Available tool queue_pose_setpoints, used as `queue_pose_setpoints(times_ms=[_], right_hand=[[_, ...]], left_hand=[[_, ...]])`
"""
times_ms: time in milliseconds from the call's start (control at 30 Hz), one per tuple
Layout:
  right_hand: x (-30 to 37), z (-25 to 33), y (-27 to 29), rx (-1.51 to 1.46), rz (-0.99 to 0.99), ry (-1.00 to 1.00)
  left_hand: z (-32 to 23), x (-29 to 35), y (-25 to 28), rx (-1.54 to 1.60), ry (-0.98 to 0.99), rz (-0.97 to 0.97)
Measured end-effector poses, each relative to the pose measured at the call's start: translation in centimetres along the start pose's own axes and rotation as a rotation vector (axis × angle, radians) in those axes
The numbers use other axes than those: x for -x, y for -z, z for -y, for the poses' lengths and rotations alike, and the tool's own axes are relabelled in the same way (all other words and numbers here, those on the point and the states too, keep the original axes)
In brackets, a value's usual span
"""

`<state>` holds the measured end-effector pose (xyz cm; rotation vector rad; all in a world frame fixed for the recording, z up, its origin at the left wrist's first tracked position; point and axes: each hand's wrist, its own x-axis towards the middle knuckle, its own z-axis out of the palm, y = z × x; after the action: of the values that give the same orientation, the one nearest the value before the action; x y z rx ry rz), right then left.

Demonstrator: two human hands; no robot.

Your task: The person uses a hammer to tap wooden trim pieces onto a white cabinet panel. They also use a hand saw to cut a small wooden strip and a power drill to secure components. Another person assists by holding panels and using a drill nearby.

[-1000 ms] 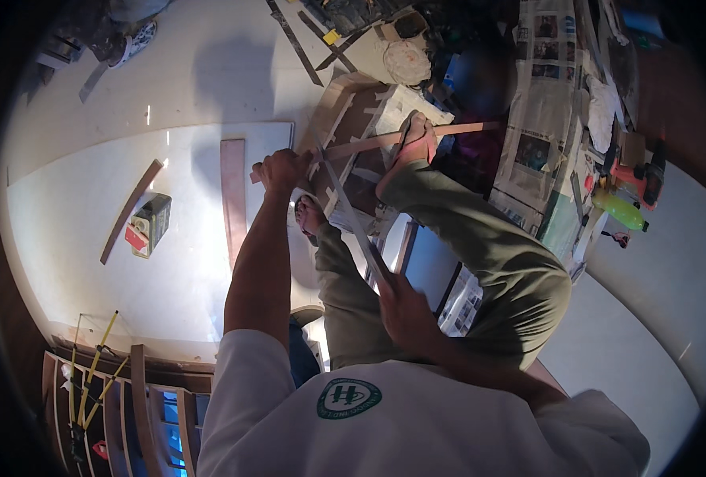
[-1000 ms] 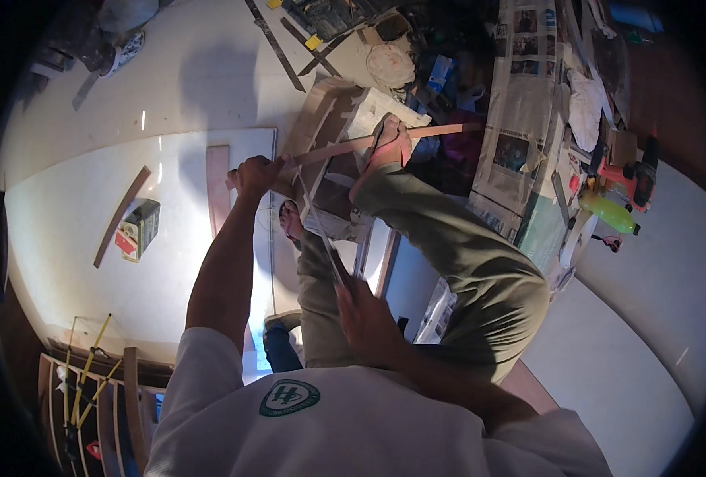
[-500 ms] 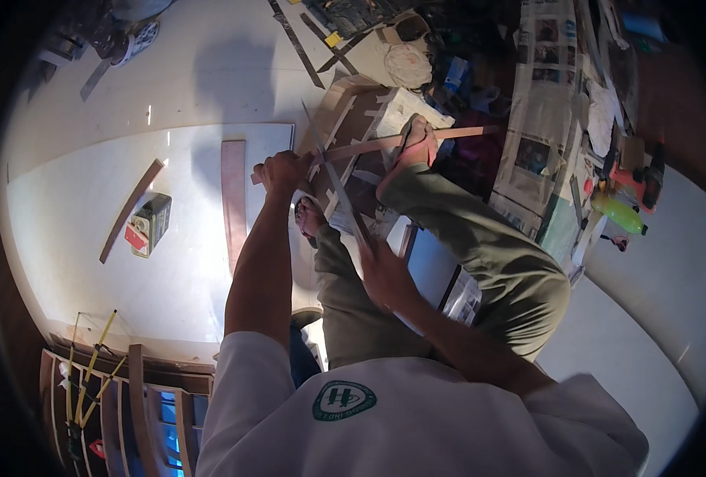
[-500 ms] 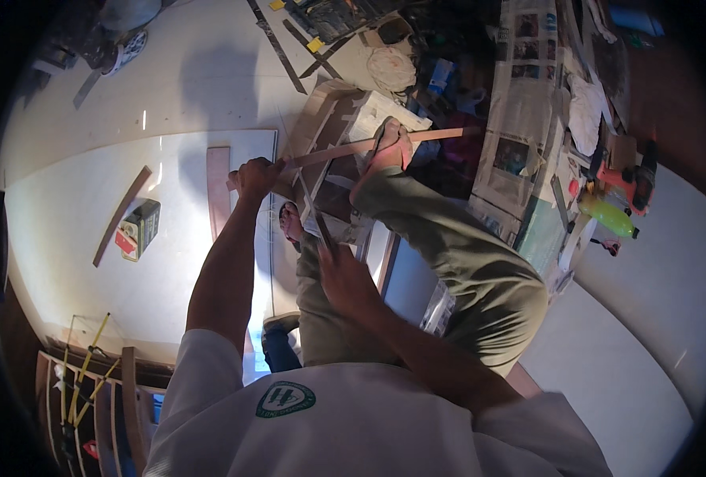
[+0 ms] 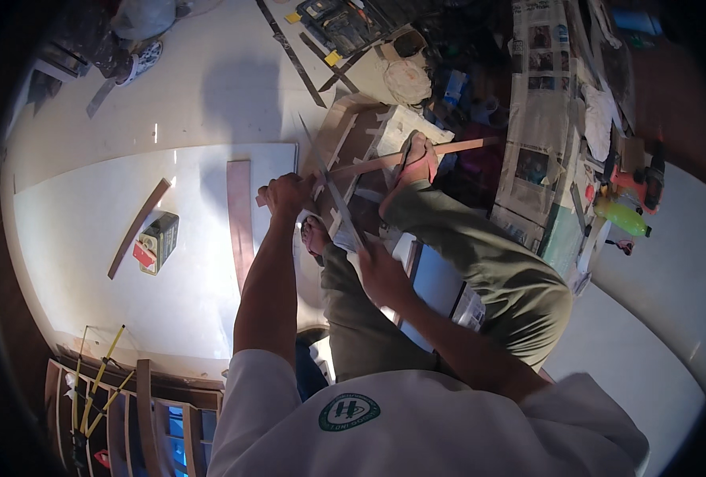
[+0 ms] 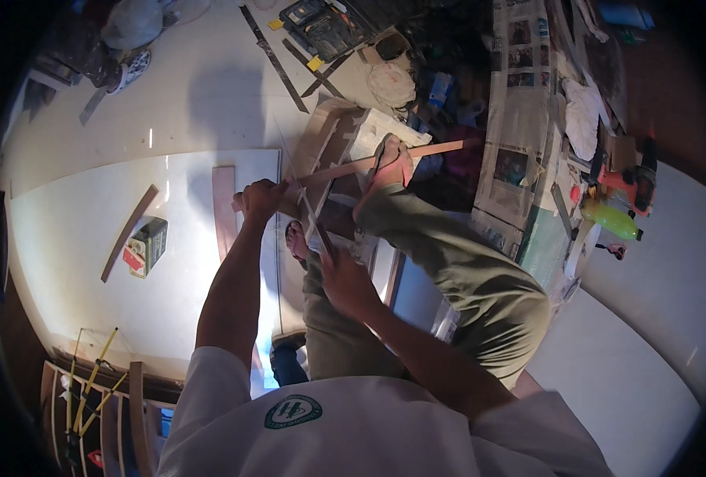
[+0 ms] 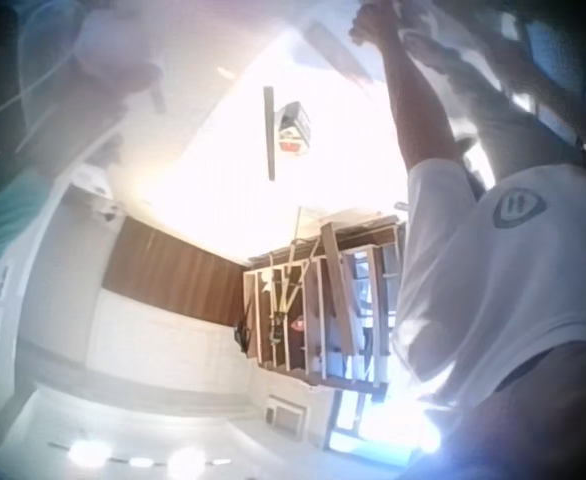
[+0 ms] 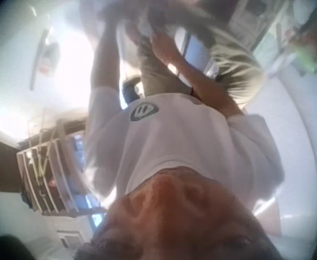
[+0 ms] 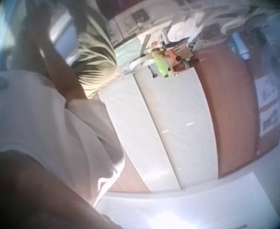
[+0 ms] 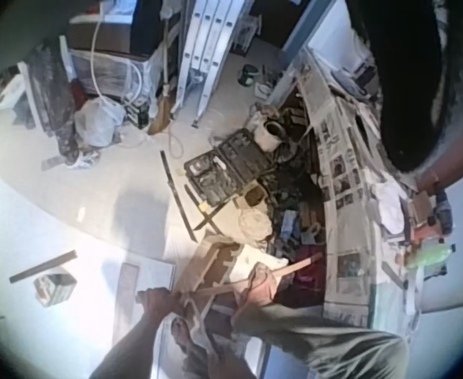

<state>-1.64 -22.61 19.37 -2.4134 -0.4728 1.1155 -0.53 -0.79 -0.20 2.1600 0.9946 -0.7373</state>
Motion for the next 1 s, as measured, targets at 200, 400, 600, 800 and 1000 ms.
queue_pose_setpoints(times_ms=[200, 400, 600, 800, 1000], right_hand=[[-3.3, 1.9, 0.4, -0.075, 0.066, -0.163], [9.0, 0.5, 1.8, -0.364, 0.047, -0.073], [-9.3, 0.5, -2.5, -0.107, -0.045, -0.077], [7.8, 4.2, 4.2, -0.164, 0.066, -0.293], [-7.0, -0.6, -2.8, -0.177, -0.083, -0.030]], left_hand=[[0.7, -0.6, -0.8, -0.025, -0.039, -0.018], [0.2, 0.4, 0.1, 0.008, -0.006, -0.019], [0.3, -0.7, -0.5, 0.006, -0.033, -0.028], [0.8, -0.5, -0.6, 0.016, -0.018, 0.005], [-0.3, -0.1, 0.0, -0.008, -0.042, -0.021]])
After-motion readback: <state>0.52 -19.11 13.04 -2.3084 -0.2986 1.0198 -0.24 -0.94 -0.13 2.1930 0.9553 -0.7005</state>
